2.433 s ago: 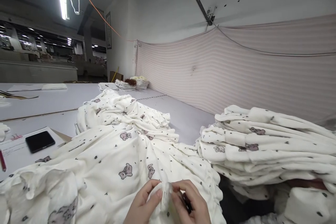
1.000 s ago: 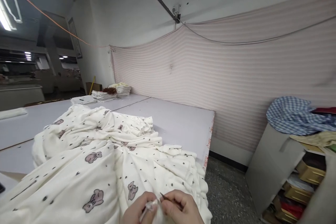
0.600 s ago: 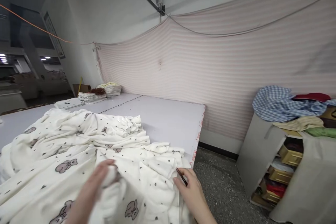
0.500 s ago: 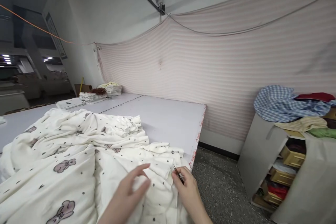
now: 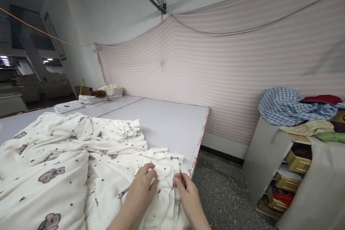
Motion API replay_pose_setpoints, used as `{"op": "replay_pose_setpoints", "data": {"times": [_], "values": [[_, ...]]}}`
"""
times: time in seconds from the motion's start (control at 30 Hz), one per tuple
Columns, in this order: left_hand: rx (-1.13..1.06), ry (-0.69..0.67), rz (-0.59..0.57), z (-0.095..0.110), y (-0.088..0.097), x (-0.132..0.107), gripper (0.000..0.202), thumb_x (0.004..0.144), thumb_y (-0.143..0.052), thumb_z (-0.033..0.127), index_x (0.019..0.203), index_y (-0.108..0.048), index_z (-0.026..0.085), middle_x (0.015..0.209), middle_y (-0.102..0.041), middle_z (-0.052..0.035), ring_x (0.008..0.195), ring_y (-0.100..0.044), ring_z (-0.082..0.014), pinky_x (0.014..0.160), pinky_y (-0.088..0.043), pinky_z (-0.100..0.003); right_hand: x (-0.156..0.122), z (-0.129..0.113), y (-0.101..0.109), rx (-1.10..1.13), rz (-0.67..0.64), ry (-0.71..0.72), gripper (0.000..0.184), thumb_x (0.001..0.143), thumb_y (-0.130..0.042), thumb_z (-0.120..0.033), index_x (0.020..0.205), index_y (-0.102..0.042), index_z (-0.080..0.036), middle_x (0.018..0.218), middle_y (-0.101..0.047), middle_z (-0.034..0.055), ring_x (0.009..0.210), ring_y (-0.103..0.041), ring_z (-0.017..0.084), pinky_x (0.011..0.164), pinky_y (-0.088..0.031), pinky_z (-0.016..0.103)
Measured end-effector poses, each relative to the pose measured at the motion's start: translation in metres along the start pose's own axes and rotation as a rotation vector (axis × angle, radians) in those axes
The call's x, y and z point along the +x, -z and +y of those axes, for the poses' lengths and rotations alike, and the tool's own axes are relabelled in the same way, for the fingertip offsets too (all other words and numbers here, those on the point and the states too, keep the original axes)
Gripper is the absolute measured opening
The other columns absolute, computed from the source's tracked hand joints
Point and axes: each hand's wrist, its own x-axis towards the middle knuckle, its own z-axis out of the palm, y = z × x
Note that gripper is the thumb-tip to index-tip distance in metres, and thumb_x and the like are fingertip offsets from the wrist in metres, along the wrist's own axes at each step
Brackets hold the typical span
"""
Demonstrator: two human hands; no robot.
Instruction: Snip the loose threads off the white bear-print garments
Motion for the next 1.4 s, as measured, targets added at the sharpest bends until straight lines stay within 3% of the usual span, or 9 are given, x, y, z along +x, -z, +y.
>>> {"op": "replay_pose_setpoints", "data": {"times": [0.2,0.3,0.4,0.5,0.6,0.73,0.9,1.07,1.4], "values": [[-0.331,0.040,0.078,-0.002,0.028,-0.018,0.019,0.086,-0.045,0.033,0.071,-0.049,0.023,0.131,-0.055,-0.0067,0.123,-0.043,-0.0282,0.100,-0.036,-0.047,0.001,-0.002,-0.022,-0.032,0.019,0.033,0.030,0.073,-0.065,-0.035,0.098,-0.064,-0.019,0.075,-0.063,0.0015,0.074,-0.061,0.021,0.068,-0.046,0.028],[-0.635,0.194,0.051,-0.001,0.047,-0.031,0.029,0.088,-0.042,0.044,0.068,-0.044,0.022,0.091,-0.066,-0.0022,0.090,-0.059,-0.0220,0.080,-0.047,-0.033,-0.002,-0.009,-0.025,-0.019,-0.034,0.080,0.020,0.076,-0.057,-0.023,0.093,-0.065,-0.019,0.081,-0.064,0.0026,0.078,-0.061,0.020,0.071,-0.046,0.027],[-0.579,0.245,-0.058,0.001,0.055,-0.042,0.025,0.085,-0.047,0.046,0.073,-0.046,0.023,0.064,-0.055,0.0046,0.065,-0.054,-0.0170,0.061,-0.044,-0.024,-0.015,-0.023,-0.023,-0.007,-0.114,0.152,0.016,0.077,-0.050,-0.015,0.086,-0.064,-0.019,0.085,-0.063,0.0024,0.081,-0.060,0.017,0.072,-0.044,0.023],[-0.274,0.185,-0.179,0.003,0.044,-0.053,0.020,0.074,-0.061,0.033,0.092,-0.056,0.026,0.073,-0.063,0.0036,0.072,-0.060,-0.0203,0.066,-0.043,-0.025,-0.031,-0.037,-0.021,-0.030,-0.192,0.247,0.013,0.080,-0.048,-0.016,0.082,-0.060,-0.020,0.084,-0.060,0.0017,0.077,-0.058,0.016,0.067,-0.042,0.022],[-0.123,0.036,-0.039,0.002,0.025,-0.063,0.013,0.078,-0.053,0.025,0.090,-0.059,0.026,0.087,-0.065,-0.0014,0.076,-0.063,-0.0205,0.069,-0.045,-0.027,-0.040,-0.045,-0.021,-0.059,-0.205,0.345,0.013,0.086,-0.046,-0.022,0.079,-0.057,-0.021,0.080,-0.056,0.0008,0.072,-0.055,0.015,0.065,-0.040,0.022],[-0.304,-0.016,0.196,0.000,0.014,-0.071,0.010,0.086,-0.043,0.025,0.081,-0.052,0.024,0.083,-0.061,-0.0013,0.074,-0.060,-0.0181,0.069,-0.046,-0.026,-0.043,-0.049,-0.021,-0.064,-0.222,0.393,0.017,0.088,-0.048,-0.030,0.077,-0.057,-0.021,0.076,-0.056,0.0006,0.070,-0.053,0.016,0.063,-0.038,0.023],[-0.405,-0.005,0.196,0.001,0.016,-0.074,0.012,0.085,-0.044,0.025,0.083,-0.056,0.024,0.076,-0.058,0.0004,0.073,-0.057,-0.0180,0.068,-0.045,-0.027,-0.048,-0.050,-0.013,-0.024,-0.297,0.239,0.028,0.088,-0.048,-0.046,0.076,-0.054,-0.021,0.061,-0.045,-0.0043,0.051,-0.040,0.011,0.049,-0.030,0.022],[-0.396,0.008,0.249,0.000,0.013,-0.080,0.009,0.087,-0.042,0.025,0.079,-0.046,0.023,0.074,-0.052,0.0012,0.069,-0.053,-0.0168,0.066,-0.042,-0.027,-0.057,-0.045,-0.004,-0.128,-0.311,0.276,0.026,0.081,-0.057,-0.046,0.085,-0.065,-0.022,0.079,-0.061,0.0018,0.072,-0.059,0.018,0.065,-0.042,0.023],[-0.330,-0.126,0.341,-0.005,0.005,-0.083,0.013,0.085,-0.041,0.017,0.074,-0.043,0.023,0.072,-0.046,0.0019,0.064,-0.051,-0.0156,0.061,-0.041,-0.025,-0.061,-0.041,-0.011,-0.268,-0.281,0.312,0.026,0.084,-0.054,-0.043,0.085,-0.075,-0.028,0.075,-0.069,0.0040,0.068,-0.066,0.020,0.059,-0.044,0.023]]}}
